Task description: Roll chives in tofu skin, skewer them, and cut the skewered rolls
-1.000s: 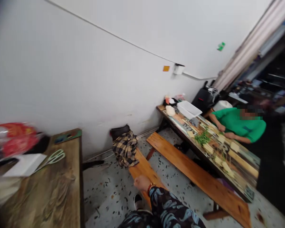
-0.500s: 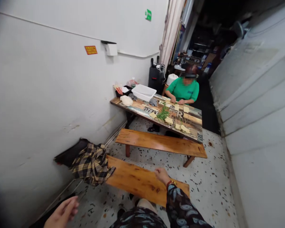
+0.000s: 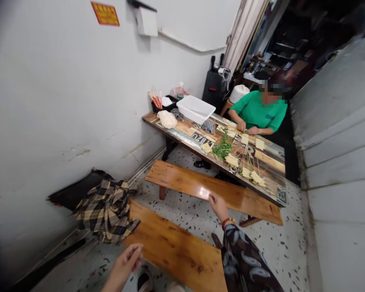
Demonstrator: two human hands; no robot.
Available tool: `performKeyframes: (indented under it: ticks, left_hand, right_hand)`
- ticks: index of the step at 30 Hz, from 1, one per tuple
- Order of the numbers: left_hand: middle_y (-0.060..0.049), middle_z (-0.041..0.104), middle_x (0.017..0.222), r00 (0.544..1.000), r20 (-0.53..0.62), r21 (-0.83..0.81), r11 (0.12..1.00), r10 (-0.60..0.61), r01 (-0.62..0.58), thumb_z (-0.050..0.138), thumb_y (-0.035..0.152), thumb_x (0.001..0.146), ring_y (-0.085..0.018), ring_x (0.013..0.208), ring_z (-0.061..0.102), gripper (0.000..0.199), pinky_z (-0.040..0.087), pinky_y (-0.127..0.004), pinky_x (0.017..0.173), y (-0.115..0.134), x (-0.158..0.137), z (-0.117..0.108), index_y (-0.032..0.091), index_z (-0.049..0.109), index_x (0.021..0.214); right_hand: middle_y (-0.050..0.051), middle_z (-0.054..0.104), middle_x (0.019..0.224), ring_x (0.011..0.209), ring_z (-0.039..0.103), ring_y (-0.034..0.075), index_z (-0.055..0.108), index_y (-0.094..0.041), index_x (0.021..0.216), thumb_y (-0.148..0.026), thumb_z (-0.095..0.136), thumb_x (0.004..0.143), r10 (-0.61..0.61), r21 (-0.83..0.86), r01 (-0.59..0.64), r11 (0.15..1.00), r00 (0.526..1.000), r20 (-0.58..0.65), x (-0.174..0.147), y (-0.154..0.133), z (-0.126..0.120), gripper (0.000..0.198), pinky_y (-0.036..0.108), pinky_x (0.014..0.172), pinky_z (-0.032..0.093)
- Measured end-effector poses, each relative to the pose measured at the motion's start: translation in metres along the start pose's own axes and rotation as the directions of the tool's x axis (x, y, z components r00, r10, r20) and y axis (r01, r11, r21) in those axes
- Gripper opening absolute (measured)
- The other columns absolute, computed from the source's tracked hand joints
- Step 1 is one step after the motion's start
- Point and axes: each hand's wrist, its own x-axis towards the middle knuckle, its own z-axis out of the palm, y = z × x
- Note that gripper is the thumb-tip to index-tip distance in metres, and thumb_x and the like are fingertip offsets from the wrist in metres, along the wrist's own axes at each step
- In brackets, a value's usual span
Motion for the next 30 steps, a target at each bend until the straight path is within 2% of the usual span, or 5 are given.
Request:
performKeyframes:
  ticks: [6,12,20,25,30]
  left_hand:
    - [0.003,0.054,0.056,0.995,0.047,-0.077,0.992,-0.093,0.097,0.068,0.067,0.050,-0.008,0.045,0.046,0.056,0.027,-0.018,0.042,-0.018,0.071,0.050,0.017,0.058,0.075]
    - [0.003,0.055,0.059,0.990,0.041,-0.095,0.986,-0.135,0.138,0.070,0.062,0.053,-0.008,0.047,0.049,0.052,0.032,-0.018,0.044,-0.016,0.112,0.072,0.017,0.059,0.078]
    - [0.003,0.057,0.061,0.994,0.047,-0.076,0.992,-0.095,0.098,0.069,0.060,0.057,-0.008,0.048,0.050,0.052,0.033,-0.018,0.045,-0.004,0.129,0.075,0.016,0.058,0.081]
    - [0.004,0.056,0.058,0.997,0.025,-0.063,0.995,-0.071,0.072,0.069,0.061,0.055,-0.008,0.046,0.049,0.053,0.032,-0.018,0.043,0.004,0.134,0.074,0.016,0.057,0.080]
    - [0.003,0.055,0.059,0.998,0.028,-0.023,0.998,-0.052,0.052,0.068,0.063,0.056,-0.009,0.047,0.050,0.054,0.034,-0.019,0.044,0.004,0.139,0.069,0.016,0.057,0.079]
  right_hand:
    - [0.016,0.050,0.133,0.125,0.040,0.028,0.047,-0.014,0.132,-0.035,0.046,0.086,-0.180,-0.135,0.159,0.978,0.970,-0.164,0.169,-0.018,-0.001,0.050,0.045,0.105,0.029]
    - [0.022,0.041,0.137,0.123,0.037,0.034,0.037,-0.011,0.136,-0.044,0.059,0.081,-0.334,-0.500,0.155,0.852,0.896,-0.292,0.255,-0.025,-0.004,0.068,0.048,0.099,0.032]
    - [0.020,0.047,0.124,0.112,0.044,0.031,0.036,-0.012,0.135,-0.043,0.064,0.077,-0.279,-0.544,0.079,0.835,0.914,-0.295,0.271,-0.038,0.005,0.071,0.042,0.093,0.035]
    - [0.018,0.046,0.126,0.110,0.045,0.030,0.040,-0.015,0.133,-0.030,0.065,0.077,-0.413,-0.564,0.236,0.791,0.887,-0.208,0.256,-0.044,0.017,0.063,0.042,0.096,0.033]
    - [0.020,0.049,0.127,0.113,0.044,0.030,0.042,-0.012,0.134,-0.014,0.053,0.082,-0.399,-0.566,0.229,0.792,0.896,-0.194,0.254,-0.051,0.019,0.054,0.044,0.095,0.035]
